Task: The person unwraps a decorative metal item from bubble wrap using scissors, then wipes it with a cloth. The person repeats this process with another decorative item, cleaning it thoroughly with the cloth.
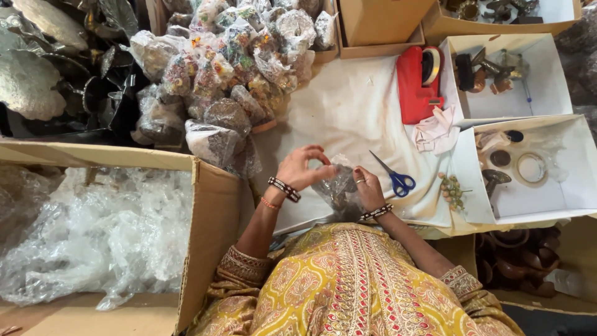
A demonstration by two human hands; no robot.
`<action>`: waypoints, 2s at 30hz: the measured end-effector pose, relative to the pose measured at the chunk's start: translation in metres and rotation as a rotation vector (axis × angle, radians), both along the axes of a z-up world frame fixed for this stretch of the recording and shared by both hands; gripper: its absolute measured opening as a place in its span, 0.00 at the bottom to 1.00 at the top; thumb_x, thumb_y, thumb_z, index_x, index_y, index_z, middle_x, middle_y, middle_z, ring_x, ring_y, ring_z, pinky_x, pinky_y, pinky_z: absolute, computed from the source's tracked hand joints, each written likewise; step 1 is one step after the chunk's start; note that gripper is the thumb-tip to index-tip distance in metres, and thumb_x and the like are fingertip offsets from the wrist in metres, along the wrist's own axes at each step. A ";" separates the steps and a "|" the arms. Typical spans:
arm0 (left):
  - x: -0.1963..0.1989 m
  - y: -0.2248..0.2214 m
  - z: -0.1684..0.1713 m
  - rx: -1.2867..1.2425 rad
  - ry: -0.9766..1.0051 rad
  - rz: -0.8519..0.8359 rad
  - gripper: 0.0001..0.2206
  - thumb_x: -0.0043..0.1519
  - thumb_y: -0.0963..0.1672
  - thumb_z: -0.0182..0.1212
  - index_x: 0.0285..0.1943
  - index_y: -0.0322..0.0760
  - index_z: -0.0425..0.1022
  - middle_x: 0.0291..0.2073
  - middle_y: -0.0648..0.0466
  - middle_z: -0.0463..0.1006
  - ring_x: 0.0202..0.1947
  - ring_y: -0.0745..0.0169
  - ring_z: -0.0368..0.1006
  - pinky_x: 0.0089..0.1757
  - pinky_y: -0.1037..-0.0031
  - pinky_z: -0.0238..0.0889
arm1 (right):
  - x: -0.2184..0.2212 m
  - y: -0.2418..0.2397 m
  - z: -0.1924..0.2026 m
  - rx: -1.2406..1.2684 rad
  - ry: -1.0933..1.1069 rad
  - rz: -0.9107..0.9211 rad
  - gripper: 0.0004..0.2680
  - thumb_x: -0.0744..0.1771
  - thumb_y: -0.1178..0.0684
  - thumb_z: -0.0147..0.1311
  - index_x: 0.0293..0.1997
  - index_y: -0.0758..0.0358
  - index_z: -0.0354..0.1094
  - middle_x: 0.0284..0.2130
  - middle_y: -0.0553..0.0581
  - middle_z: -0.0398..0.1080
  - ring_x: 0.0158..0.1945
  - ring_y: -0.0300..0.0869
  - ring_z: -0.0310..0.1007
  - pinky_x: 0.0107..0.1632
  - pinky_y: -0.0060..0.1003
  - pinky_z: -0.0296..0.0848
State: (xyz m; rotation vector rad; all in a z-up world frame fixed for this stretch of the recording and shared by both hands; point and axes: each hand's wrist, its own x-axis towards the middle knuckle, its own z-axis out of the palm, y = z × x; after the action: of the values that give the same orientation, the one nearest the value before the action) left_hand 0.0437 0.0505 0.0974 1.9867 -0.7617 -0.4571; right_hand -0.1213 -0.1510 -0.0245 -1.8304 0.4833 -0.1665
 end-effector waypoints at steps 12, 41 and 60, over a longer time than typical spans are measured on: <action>0.012 -0.025 -0.091 -0.379 0.629 0.074 0.06 0.54 0.39 0.73 0.32 0.31 0.79 0.28 0.54 0.83 0.30 0.72 0.78 0.35 0.80 0.72 | 0.022 -0.010 -0.024 0.159 0.038 -0.014 0.18 0.75 0.42 0.43 0.45 0.71 0.72 0.32 0.48 0.69 0.38 0.31 0.62 0.44 0.29 0.68; 0.010 -0.021 -0.188 -0.575 0.688 0.125 0.16 0.68 0.42 0.55 0.64 0.38 0.76 0.52 0.59 0.78 0.51 0.70 0.70 0.52 0.75 0.64 | 0.065 -0.013 -0.037 0.750 0.075 -0.145 0.17 0.73 0.41 0.44 0.51 0.69 0.73 0.36 0.54 0.78 0.34 0.36 0.75 0.39 0.32 0.76; 0.020 0.002 -0.184 0.337 -0.536 0.193 0.25 0.64 0.53 0.53 0.70 0.45 0.68 0.72 0.46 0.61 0.76 0.41 0.44 0.67 0.39 0.33 | 0.247 -0.120 -0.090 0.326 0.250 -0.557 0.22 0.71 0.30 0.46 0.32 0.62 0.70 0.22 0.47 0.55 0.27 0.39 0.49 0.31 0.43 0.51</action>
State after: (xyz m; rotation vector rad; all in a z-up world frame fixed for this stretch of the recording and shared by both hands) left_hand 0.0638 0.0528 -0.0869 2.5155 -0.8418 0.0806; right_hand 0.1261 -0.2712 -0.1149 -1.3675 1.1259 -0.2213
